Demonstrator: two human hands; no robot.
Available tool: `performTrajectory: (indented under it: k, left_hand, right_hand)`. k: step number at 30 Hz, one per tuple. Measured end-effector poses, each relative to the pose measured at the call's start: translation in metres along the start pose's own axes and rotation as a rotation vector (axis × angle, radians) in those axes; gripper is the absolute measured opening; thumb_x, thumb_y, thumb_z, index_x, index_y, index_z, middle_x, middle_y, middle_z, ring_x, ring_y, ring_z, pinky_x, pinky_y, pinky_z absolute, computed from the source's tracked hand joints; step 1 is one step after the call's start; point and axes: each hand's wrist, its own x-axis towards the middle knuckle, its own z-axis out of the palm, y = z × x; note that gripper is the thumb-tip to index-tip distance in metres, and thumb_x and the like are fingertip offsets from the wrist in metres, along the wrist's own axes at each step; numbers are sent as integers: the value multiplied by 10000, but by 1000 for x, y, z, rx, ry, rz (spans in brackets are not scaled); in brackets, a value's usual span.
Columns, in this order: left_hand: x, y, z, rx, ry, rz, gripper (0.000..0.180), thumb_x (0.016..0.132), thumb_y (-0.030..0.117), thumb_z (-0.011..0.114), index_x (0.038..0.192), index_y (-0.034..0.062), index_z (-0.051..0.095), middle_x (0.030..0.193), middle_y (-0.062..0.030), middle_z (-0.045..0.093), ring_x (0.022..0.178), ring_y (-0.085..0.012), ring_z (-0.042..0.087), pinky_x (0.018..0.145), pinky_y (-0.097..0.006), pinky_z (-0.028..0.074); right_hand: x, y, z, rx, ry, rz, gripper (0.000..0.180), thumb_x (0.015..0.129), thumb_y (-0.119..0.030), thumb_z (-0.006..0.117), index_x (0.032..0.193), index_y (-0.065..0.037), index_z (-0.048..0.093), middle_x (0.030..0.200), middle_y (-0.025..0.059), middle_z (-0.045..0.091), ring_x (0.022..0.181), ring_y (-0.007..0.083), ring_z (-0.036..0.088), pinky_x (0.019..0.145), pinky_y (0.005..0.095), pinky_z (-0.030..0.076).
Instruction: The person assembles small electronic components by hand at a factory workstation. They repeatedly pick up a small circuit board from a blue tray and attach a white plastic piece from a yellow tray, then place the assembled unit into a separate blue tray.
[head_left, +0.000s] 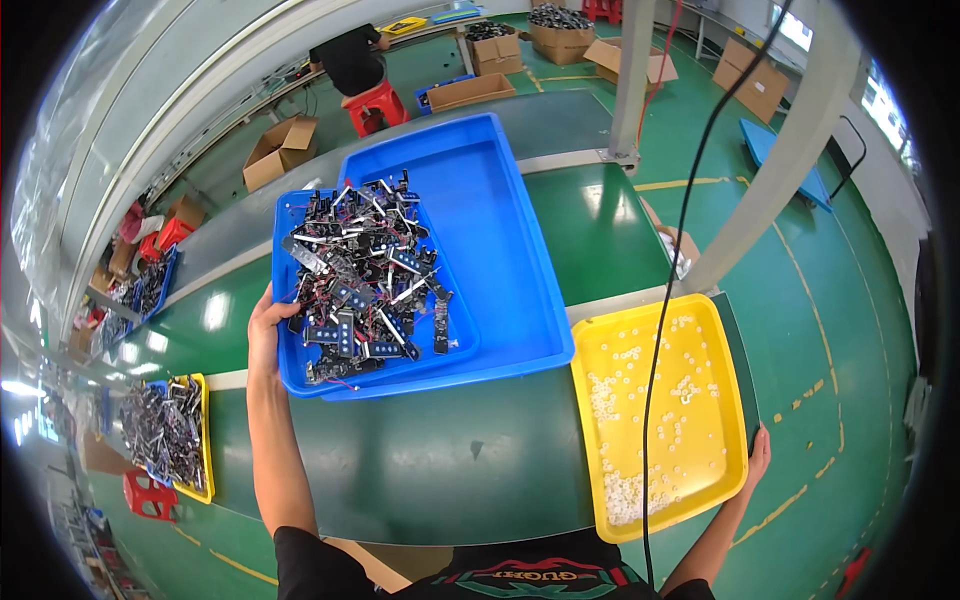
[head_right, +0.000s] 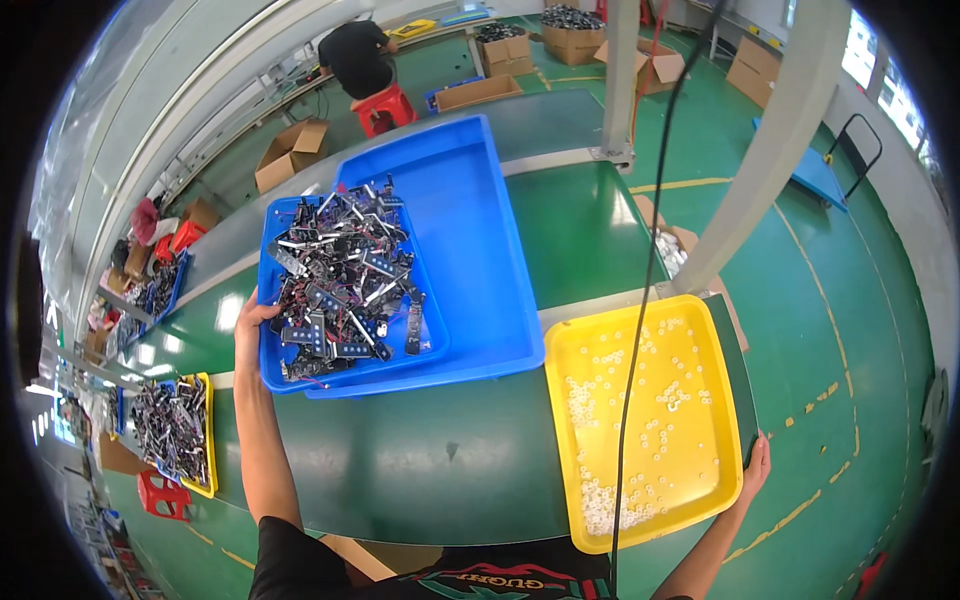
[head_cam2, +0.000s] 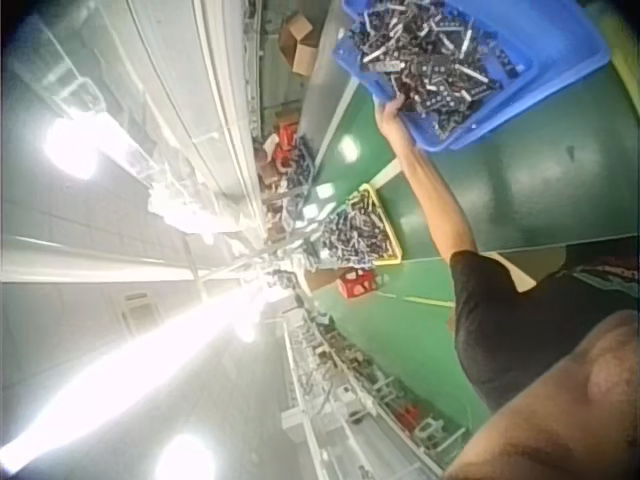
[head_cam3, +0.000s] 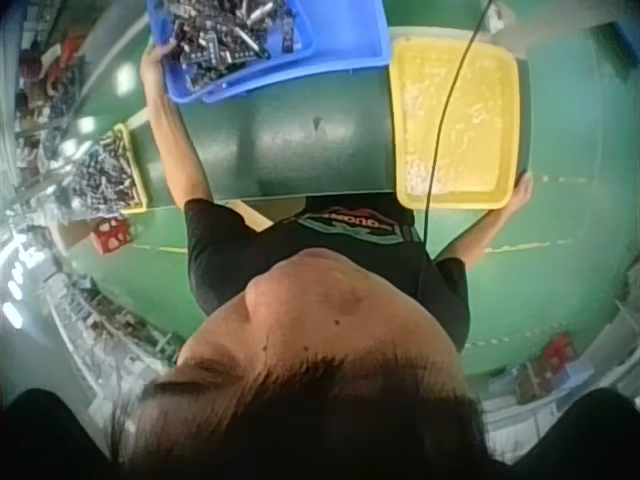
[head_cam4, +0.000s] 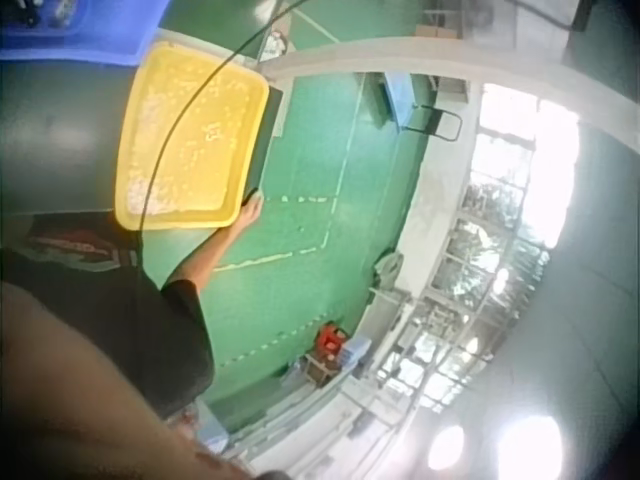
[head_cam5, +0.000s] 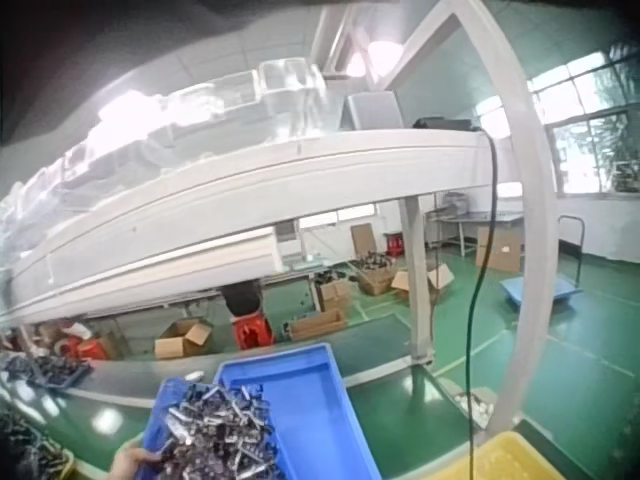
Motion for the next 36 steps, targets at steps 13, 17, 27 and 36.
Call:
performTrajectory:
  k: [13,17,27,36]
  left_hand:
    - [23,27,75,361,-60,-35,603,674,-23,473,1276,-41,480,990,-123,636,773,-174,629,695,-271,532]
    - [28,48,100,506,-100,25,608,705,1,491,1310,-54,452,975,-125,639,753,-161,621,671,-271,528]
    - [47,80,128,789,-140,37,603,746,65,526,1329,-61,438,970,-126,615,790,-159,590,701,-260,499]
    - [50,88,111,732,-103,16,616,762,62,520,1358,-51,409,986,-143,620,775,-180,613,659,-280,524]
  right_hand:
    - [0,-4,3,41,-29,14,360,983,-263,471,1132,43,587,969,74,635,835,131,594,754,251,469]
    - [2,2,-2,51,-23,25,352,980,-250,478,1137,46,585,969,76,639,829,132,598,748,252,473]
    - [-2,-8,5,66,-38,45,364,973,-264,481,1135,45,586,948,74,639,819,134,600,744,250,474]
    - [0,-2,3,80,-25,51,370,972,-271,486,1140,44,584,974,72,633,832,133,598,755,252,472]
